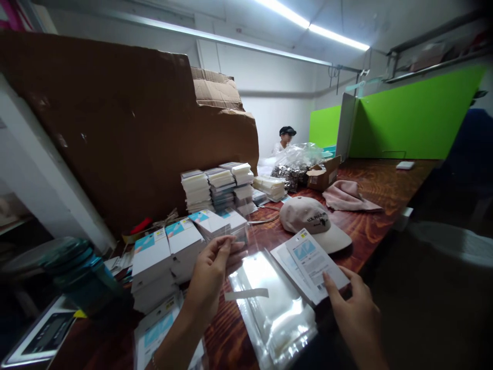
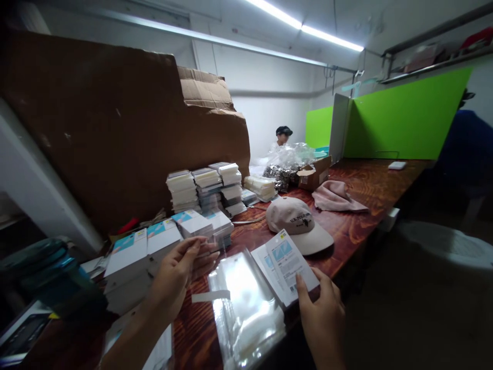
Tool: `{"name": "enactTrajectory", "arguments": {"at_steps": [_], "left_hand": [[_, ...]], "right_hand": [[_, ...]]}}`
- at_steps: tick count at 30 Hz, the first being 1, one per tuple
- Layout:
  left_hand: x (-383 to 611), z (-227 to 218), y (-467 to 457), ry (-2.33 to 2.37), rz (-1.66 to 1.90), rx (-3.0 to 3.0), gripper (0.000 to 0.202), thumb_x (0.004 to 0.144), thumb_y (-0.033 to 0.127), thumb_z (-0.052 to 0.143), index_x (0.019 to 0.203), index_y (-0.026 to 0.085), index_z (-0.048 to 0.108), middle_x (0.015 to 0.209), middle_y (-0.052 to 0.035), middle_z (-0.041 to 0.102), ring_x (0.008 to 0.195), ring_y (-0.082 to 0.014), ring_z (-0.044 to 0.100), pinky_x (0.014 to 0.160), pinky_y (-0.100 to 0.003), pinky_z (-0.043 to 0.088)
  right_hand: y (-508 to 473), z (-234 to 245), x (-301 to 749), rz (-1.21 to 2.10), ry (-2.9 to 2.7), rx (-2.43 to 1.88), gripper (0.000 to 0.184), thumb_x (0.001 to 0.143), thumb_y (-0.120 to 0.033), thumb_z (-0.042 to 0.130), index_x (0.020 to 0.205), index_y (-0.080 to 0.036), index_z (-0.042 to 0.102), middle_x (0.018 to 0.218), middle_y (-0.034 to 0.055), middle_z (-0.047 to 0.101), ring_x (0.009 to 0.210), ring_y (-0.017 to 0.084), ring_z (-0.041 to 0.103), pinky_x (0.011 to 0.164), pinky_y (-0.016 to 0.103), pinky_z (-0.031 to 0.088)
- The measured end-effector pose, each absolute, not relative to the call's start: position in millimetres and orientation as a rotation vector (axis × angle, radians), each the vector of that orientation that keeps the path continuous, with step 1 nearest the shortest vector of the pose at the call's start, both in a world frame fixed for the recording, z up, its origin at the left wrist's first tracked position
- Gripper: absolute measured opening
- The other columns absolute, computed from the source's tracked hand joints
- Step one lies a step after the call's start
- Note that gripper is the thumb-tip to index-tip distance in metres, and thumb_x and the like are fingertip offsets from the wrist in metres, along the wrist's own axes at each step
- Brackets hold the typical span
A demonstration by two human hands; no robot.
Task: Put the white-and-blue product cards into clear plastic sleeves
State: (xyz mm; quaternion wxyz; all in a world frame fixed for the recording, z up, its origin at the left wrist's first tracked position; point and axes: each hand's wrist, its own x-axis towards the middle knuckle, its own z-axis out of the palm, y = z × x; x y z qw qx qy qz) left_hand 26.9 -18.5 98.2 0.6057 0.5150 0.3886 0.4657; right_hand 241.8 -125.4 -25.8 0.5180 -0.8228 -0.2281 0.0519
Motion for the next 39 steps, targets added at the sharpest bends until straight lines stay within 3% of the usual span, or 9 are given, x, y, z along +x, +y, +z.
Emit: {"name": "enactTrajectory", "arguments": {"at_steps": [6,10,13,17,24,30,35,39], "left_hand": [[25.2,102.6,-24.4,0.875,1.149,1.111,0.026,0.079,0.036,0.067,0.094,0.021,0.052,0.091,-0.0071,0.073,0.079,-0.0225,0.072,0.077,-0.039,0.058],[24.0,109.0,-28.3,0.857,1.222,1.041,0.025,0.078,0.03,0.069,0.093,0.021,0.052,0.092,-0.0061,0.073,0.081,-0.018,0.071,0.077,-0.03,0.058],[23.9,114.2,-31.2,0.852,1.255,0.984,0.025,0.079,0.028,0.069,0.1,0.019,0.059,0.097,-0.0064,0.072,0.084,-0.0143,0.07,0.077,-0.023,0.057],[26.0,119.5,-37.8,0.825,1.287,0.884,0.025,0.078,0.022,0.068,0.102,0.017,0.063,0.094,-0.0081,0.073,0.078,-0.015,0.071,0.073,-0.023,0.058],[37.4,123.7,-61.5,0.759,1.185,0.825,0.023,0.087,0.026,0.055,0.11,0.021,0.055,0.096,-0.0112,0.073,0.089,-0.0214,0.071,0.078,-0.03,0.058],[52.3,114.5,-83.2,0.706,1.066,0.773,0.029,0.087,0.031,0.055,0.114,0.021,0.051,0.104,-0.0126,0.071,0.093,-0.024,0.07,0.076,-0.033,0.058],[58.6,100.6,-94.4,0.736,1.123,0.849,0.039,0.084,0.037,0.062,0.118,0.022,0.053,0.105,-0.0087,0.071,0.092,-0.0203,0.068,0.073,-0.026,0.056],[52.2,106.5,-88.0,0.77,1.184,0.873,0.042,0.081,0.036,0.066,0.119,0.022,0.056,0.102,-0.0069,0.071,0.087,-0.0173,0.068,0.067,-0.02,0.054]], "right_hand": [[-122.1,-27.5,243.6,0.158,-0.589,-1.986,0.06,0.075,-0.059,0.051,0.115,-0.014,0.058,0.106,0.0178,0.063,0.095,0.036,0.06,0.088,0.048,0.044],[-136.3,-8.4,235.9,0.229,-0.452,-1.815,0.049,0.076,-0.059,0.056,0.105,-0.02,0.059,0.094,0.0117,0.067,0.087,0.033,0.063,0.082,0.046,0.047],[-154.9,11.4,227.3,0.579,-0.379,-1.411,0.046,0.07,-0.056,0.068,0.101,-0.024,0.057,0.076,0.004,0.069,0.068,0.025,0.066,0.062,0.034,0.052],[-170.8,32.0,214.4,0.942,-0.33,-1.123,0.041,0.064,-0.049,0.077,0.093,-0.026,0.059,0.055,-0.0029,0.064,0.041,0.017,0.057,0.037,0.023,0.042],[-160.0,34.7,200.2,0.987,-0.35,-1.07,0.044,0.064,-0.045,0.08,0.095,-0.022,0.059,0.068,0.0015,0.07,0.059,0.022,0.067,0.048,0.026,0.051],[-159.0,34.8,194.0,0.86,-0.287,-1.057,0.045,0.066,-0.043,0.079,0.097,-0.02,0.056,0.071,0.0019,0.071,0.058,0.021,0.067,0.046,0.025,0.05],[-159.4,35.5,181.9,0.826,-0.289,-1.034,0.044,0.072,-0.05,0.073,0.1,-0.023,0.053,0.075,0.0016,0.072,0.063,0.022,0.067,0.049,0.026,0.05],[-164.8,35.3,184.8,0.934,-0.424,-1.061,0.039,0.074,-0.05,0.07,0.098,-0.021,0.061,0.071,0.0023,0.069,0.062,0.021,0.064,0.053,0.027,0.05]]}}
